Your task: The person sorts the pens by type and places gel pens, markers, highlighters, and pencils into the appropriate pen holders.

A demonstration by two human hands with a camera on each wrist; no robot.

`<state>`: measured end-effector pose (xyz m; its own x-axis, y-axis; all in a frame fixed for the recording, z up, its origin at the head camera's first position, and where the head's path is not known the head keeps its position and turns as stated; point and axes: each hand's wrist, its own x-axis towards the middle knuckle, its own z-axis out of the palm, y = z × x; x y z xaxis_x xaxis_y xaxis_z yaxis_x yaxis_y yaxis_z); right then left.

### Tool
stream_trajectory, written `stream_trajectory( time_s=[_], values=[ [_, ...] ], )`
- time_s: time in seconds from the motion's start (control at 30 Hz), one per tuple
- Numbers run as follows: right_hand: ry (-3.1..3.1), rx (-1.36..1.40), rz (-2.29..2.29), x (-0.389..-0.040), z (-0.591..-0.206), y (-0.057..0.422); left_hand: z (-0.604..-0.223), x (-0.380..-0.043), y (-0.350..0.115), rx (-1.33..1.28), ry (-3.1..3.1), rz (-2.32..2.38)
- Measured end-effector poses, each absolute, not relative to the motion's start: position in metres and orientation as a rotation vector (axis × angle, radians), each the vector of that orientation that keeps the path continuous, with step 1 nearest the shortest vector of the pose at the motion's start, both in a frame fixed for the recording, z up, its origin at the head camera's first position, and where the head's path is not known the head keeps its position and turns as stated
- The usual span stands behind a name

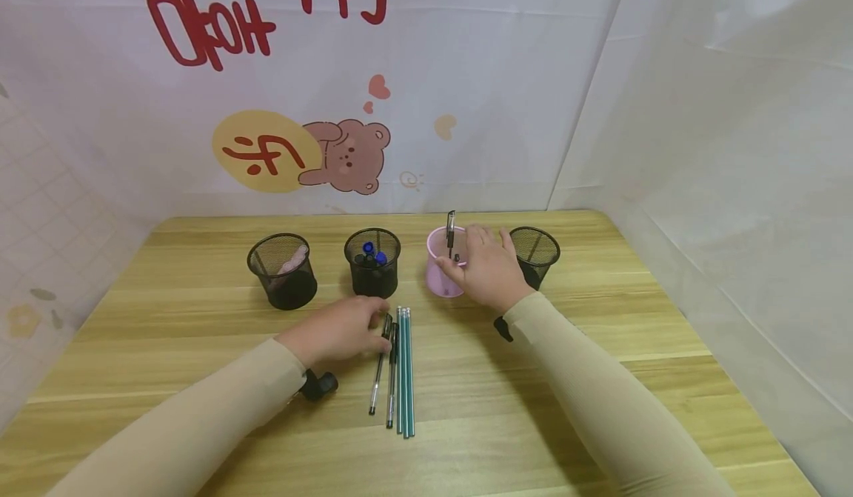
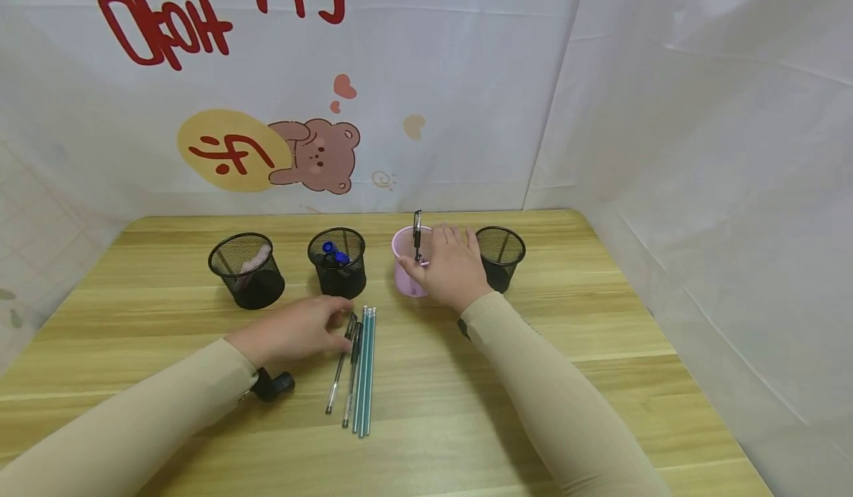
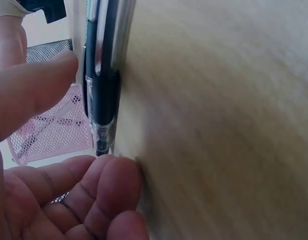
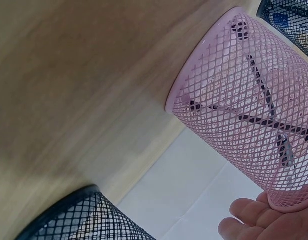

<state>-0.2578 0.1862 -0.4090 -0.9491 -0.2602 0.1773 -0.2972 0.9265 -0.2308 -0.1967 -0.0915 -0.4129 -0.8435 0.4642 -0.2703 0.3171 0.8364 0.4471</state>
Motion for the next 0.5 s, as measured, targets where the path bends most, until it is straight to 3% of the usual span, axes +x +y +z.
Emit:
stream_trajectory(
  time_s=[0.5],
  values=[
    [-2.933,0.43,0.397,-0.2559,-0.4057,0.1847,-0.4126,-0.1975,-0.0865,0.583,2.651,0.515]
  ],
)
